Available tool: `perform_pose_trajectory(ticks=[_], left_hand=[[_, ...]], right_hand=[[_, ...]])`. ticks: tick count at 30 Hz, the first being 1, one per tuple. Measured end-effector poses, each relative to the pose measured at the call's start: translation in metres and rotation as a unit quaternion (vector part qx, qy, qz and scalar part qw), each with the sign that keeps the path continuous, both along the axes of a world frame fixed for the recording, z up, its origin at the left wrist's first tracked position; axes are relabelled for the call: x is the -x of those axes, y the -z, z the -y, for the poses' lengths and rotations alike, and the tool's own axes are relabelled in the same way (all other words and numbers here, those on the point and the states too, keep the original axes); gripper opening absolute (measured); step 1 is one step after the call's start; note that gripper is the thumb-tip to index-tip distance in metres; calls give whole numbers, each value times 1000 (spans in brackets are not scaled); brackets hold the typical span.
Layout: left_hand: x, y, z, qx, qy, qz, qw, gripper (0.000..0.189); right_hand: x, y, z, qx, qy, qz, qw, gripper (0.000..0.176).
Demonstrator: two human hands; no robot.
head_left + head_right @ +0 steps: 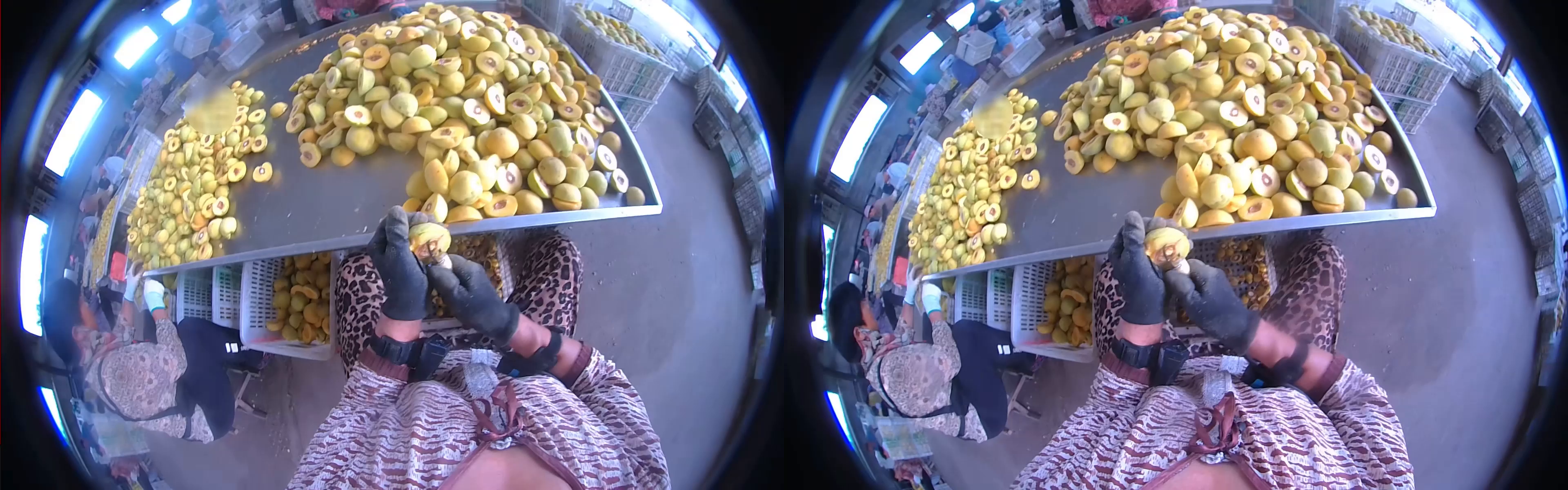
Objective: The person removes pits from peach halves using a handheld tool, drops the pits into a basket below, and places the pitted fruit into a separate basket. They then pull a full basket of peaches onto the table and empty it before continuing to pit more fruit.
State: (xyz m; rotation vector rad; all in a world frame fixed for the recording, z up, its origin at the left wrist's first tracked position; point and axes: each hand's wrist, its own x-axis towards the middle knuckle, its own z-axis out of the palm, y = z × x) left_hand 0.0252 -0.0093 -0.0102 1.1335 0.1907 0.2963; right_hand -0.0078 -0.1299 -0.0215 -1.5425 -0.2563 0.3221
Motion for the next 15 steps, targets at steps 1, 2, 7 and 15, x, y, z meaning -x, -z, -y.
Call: perform_pose_trajectory(ticks=[1,2,7,15], left_hand=[[-2,-2,2,-27,-21,16,999,45],[-5,2,1,-24,-29,17,999,45],[5,-10,4,217,86,-21,972,50],[17,-38,4,25,46,5,999,42]], right_hand=[[-2,2,-2,25,24,45,998,27],[-5,-1,-1,53,26,39,997,26],[-25,-5,10,139,14,109,984,46],[-7,3,-6,42,-9,40,998,38]])
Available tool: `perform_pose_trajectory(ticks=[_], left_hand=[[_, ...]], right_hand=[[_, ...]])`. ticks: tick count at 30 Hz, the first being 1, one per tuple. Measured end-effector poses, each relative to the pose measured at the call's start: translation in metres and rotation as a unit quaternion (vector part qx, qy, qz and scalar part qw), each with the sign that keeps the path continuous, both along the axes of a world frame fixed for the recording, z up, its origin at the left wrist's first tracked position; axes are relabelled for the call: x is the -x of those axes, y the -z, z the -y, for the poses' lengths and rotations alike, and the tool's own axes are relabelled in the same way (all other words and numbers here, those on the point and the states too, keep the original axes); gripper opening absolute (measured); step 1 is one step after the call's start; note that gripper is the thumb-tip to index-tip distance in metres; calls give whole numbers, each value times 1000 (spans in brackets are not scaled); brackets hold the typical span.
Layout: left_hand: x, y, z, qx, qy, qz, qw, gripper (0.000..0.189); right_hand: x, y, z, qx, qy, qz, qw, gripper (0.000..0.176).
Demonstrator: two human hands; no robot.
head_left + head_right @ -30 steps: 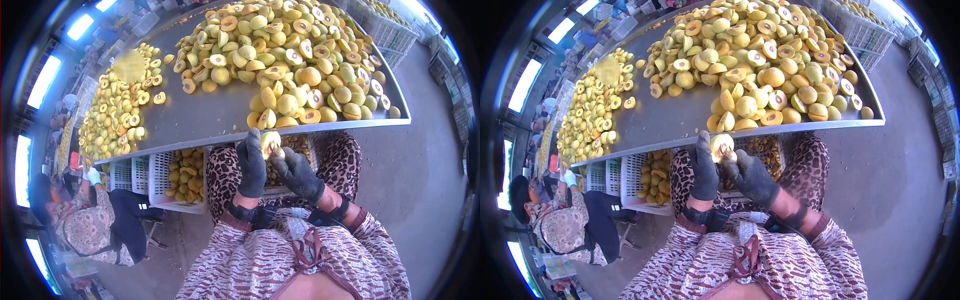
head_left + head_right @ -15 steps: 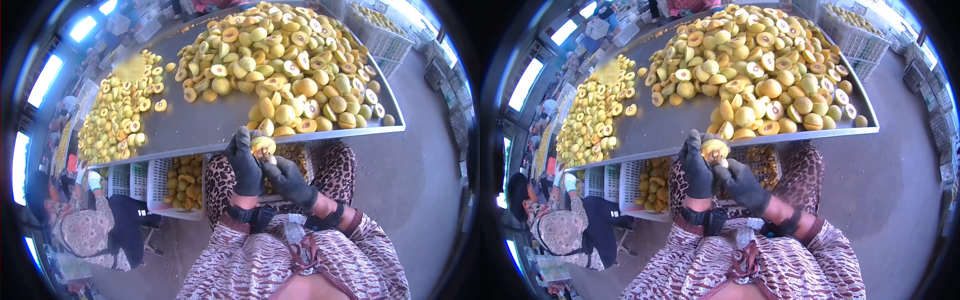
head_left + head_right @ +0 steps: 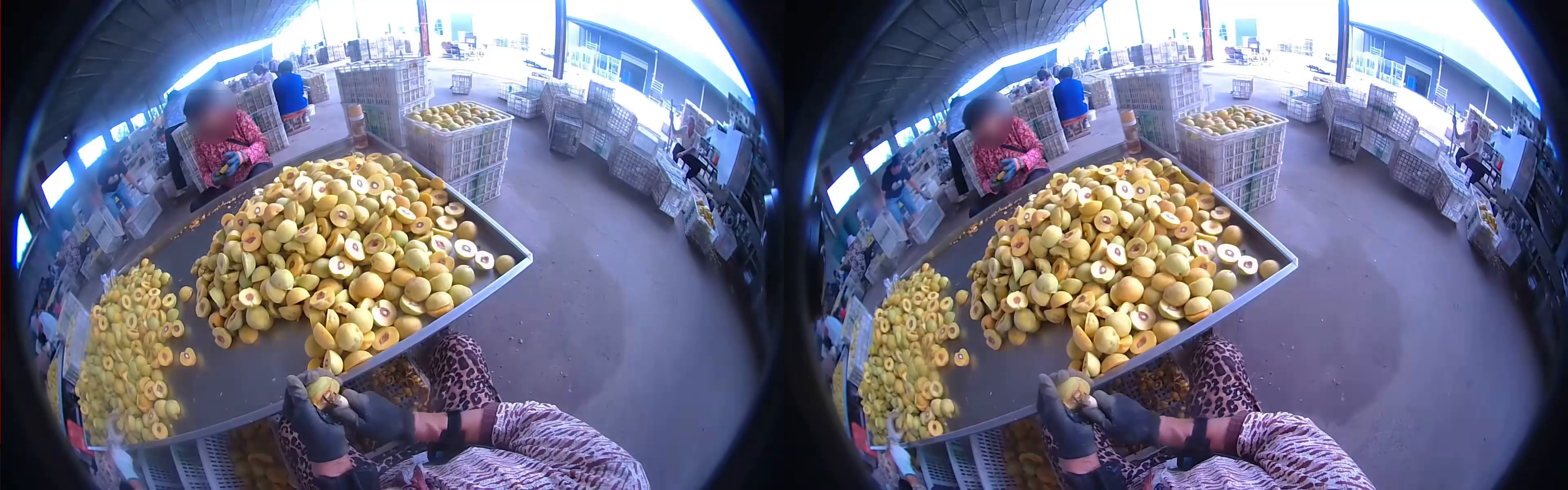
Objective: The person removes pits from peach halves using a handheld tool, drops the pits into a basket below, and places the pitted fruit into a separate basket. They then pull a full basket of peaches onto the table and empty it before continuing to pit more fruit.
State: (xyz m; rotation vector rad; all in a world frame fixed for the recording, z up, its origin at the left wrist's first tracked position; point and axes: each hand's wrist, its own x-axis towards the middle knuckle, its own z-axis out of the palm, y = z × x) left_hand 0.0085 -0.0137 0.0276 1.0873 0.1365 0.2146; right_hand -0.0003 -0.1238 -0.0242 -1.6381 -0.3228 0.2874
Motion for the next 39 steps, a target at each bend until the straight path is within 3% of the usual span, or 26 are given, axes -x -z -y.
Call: perform_pose_trajectory(ticks=[1,4,7,9,11,13,14,15,16,18,20,23,25,27,28,29,30,31,32,33,34,36,38,39], left_hand=[[3,-5,-3,61,70,-12,996,41],[1,-5,0,53,21,-6,998,45],[2,-4,-4,-69,-25,27,997,47],[6,-12,-3,-131,-47,40,989,48],[21,-45,7,-128,35,29,991,54],[17,-40,-2,-11,96,1,995,55],[5,-5,-21,-229,24,152,961,48],[-6,25,-31,-417,-68,305,853,41],[2,-7,-8,-410,-47,309,857,41],[26,-64,11,-328,18,207,922,55],[22,-54,2,-296,57,178,937,50],[25,-58,22,-372,-3,159,914,52],[17,-50,26,-65,61,176,980,41],[2,-35,5,-201,119,242,942,40],[6,-40,7,-222,90,202,950,40],[9,-46,14,-152,72,150,974,41],[8,-49,11,-317,22,193,928,42],[13,-52,17,-254,18,162,953,41],[19,-59,17,-259,40,125,957,42],[15,-49,15,-204,64,151,965,46],[19,-49,14,-87,107,53,989,49],[18,-50,14,-98,94,16,991,50],[13,-42,13,-154,88,52,983,49],[13,-38,13,-208,83,95,970,49]], right_hand=[[-1,-4,3,-10,4,34,999,38],[-1,-1,-3,-51,-21,54,997,37],[5,-11,-4,-102,-28,-46,993,36],[5,-26,8,17,-40,46,998,36],[6,-15,-3,-33,-48,40,997,36],[2,-12,-6,-118,-57,17,991,35],[4,-20,-8,-159,-72,-11,985,34],[6,-27,-4,-157,-33,-12,987,34],[8,-33,-4,-167,-52,-12,985,33],[10,-32,-4,-180,-79,-13,980,33],[11,-24,-3,-221,-84,28,971,32],[11,-43,10,-167,-36,66,983,30],[11,-60,27,-11,-9,138,990,29],[3,-45,32,-101,-56,135,984,26],[9,-59,39,-173,-117,-37,977,26],[10,-57,38,-183,-132,-84,970,28],[15,-56,33,-213,-117,-77,967,25],[14,-49,32,-206,-119,-20,971,24],[13,-40,32,-198,-102,38,974,22],[7,-34,37,-121,-95,110,982,21],[3,-29,40,-36,-80,185,979,20],[5,-26,36,-62,-98,112,987,21],[14,-27,25,-236,-153,-26,959,22],[15,-18,16,-245,-130,17,961,23]])
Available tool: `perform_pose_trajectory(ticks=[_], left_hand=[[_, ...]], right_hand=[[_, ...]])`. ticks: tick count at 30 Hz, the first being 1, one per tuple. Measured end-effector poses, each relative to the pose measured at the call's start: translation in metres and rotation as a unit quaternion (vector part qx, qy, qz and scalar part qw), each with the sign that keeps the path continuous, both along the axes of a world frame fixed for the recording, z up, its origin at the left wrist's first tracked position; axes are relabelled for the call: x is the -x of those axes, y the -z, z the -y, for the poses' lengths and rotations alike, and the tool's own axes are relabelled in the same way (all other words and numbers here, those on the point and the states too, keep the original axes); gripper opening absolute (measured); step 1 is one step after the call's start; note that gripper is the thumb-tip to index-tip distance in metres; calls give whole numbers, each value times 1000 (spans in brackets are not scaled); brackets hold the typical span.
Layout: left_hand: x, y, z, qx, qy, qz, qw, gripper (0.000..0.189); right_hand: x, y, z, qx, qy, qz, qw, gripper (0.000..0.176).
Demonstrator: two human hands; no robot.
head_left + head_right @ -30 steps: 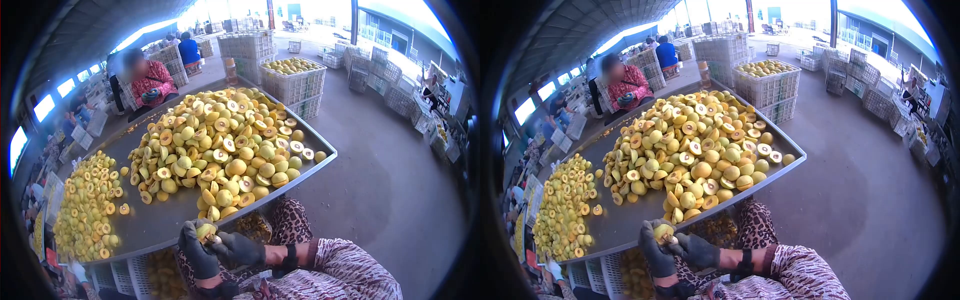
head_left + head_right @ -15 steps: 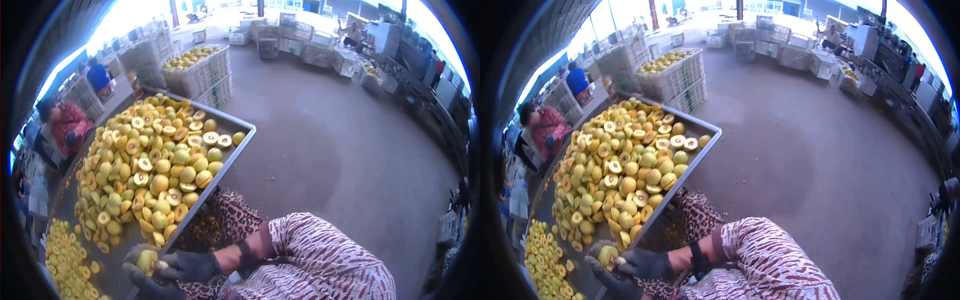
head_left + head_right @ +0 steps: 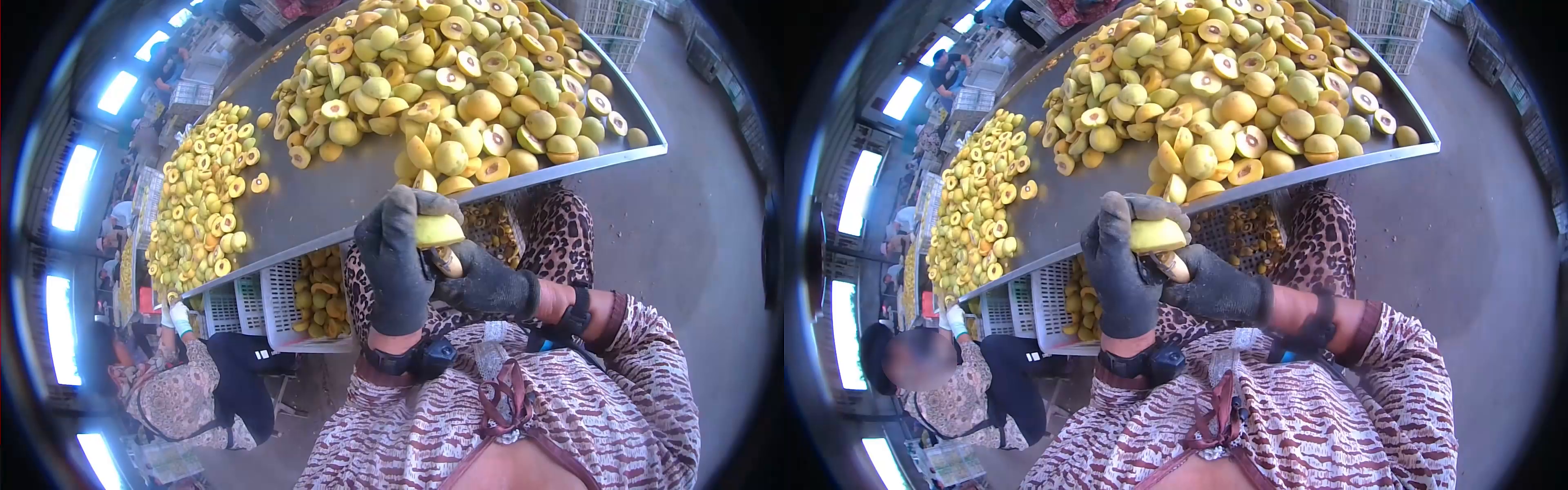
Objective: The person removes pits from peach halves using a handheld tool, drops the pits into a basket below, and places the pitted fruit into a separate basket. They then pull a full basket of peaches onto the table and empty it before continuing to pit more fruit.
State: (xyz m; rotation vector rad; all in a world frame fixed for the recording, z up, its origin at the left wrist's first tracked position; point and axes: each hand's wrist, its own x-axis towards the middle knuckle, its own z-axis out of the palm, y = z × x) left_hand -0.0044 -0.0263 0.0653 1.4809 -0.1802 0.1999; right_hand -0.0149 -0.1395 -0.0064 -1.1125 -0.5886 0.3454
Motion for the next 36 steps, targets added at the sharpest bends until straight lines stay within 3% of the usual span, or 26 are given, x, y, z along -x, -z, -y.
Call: perform_pose_trajectory(ticks=[3,4,5,7,9,11,12,13,15,16,17,19,20,21,23,24,25,27,28,30,31,32,33,34,35,36], left_hand=[[0,6,7,-73,7,73,995,45],[1,10,10,-50,-4,-21,999,40],[-1,10,11,-47,0,-13,999,40],[-3,15,11,-118,-6,32,993,35],[-11,31,12,-143,-3,28,989,27],[-9,41,16,-325,-40,66,943,21],[-10,62,20,-317,-75,98,941,19],[-15,72,23,-323,-70,102,938,19],[-11,83,23,-177,-73,72,979,22],[-9,81,21,-89,-34,-34,995,27],[-11,81,20,-97,-35,-36,994,27],[-16,83,23,-12,66,-51,996,23],[-18,76,26,-114,75,31,990,29],[-19,70,29,-115,83,30,989,29],[-19,59,35,-38,140,46,988,39],[-15,53,34,66,161,-38,984,47],[-9,43,32,166,105,-169,966,50],[-22,44,2,273,57,-221,935,51],[-26,45,-19,320,27,-191,928,51],[-21,46,-75,350,-61,-135,925,49],[-18,49,-108,334,-122,-109,928,47],[-20,64,-152,337,-122,-101,928,47],[-22,87,-200,3,-258,-84,962,38],[-23,97,-225,-331,-360,-60,870,32],[-31,97,-222,-326,-361,-52,872,32],[-41,101,-207,-359,-328,-7,874,32]], right_hand=[[-9,29,2,87,75,53,992,23],[-12,36,-3,92,111,50,988,21],[-10,40,-6,94,116,58,987,21],[-5,26,-14,2,201,63,978,17],[-9,39,-7,12,149,60,987,17],[-15,82,2,132,49,68,988,21],[-20,97,5,214,95,104,967,27],[-25,98,6,207,101,105,967,27],[-19,103,1,87,178,139,970,27],[-14,109,6,49,65,-10,997,25],[-11,112,9,42,64,-13,997,25],[-4,109,18,-61,-119,-118,984,21],[-4,59,47,-32,-203,-298,932,16],[-6,60,50,-36,-196,-300,933,16],[-10,64,43,102,-107,-18,989,27],[-16,62,30,48,87,184,978,23],[-17,46,35,35,79,197,977,22],[-18,60,28,157,36,231,960,21],[-19,54,28,154,34,241,958,21],[-11,38,26,53,91,163,981,10],[-6,50,21,36,52,-18,998,11],[-11,68,16,25,46,-64,997,12],[-12,87,12,15,39,-113,993,14],[-9,100,13,17,36,-108,993,14],[-9,110,14,192,45,-42,979,16],[-14,113,17,365,53,27,929,19]])
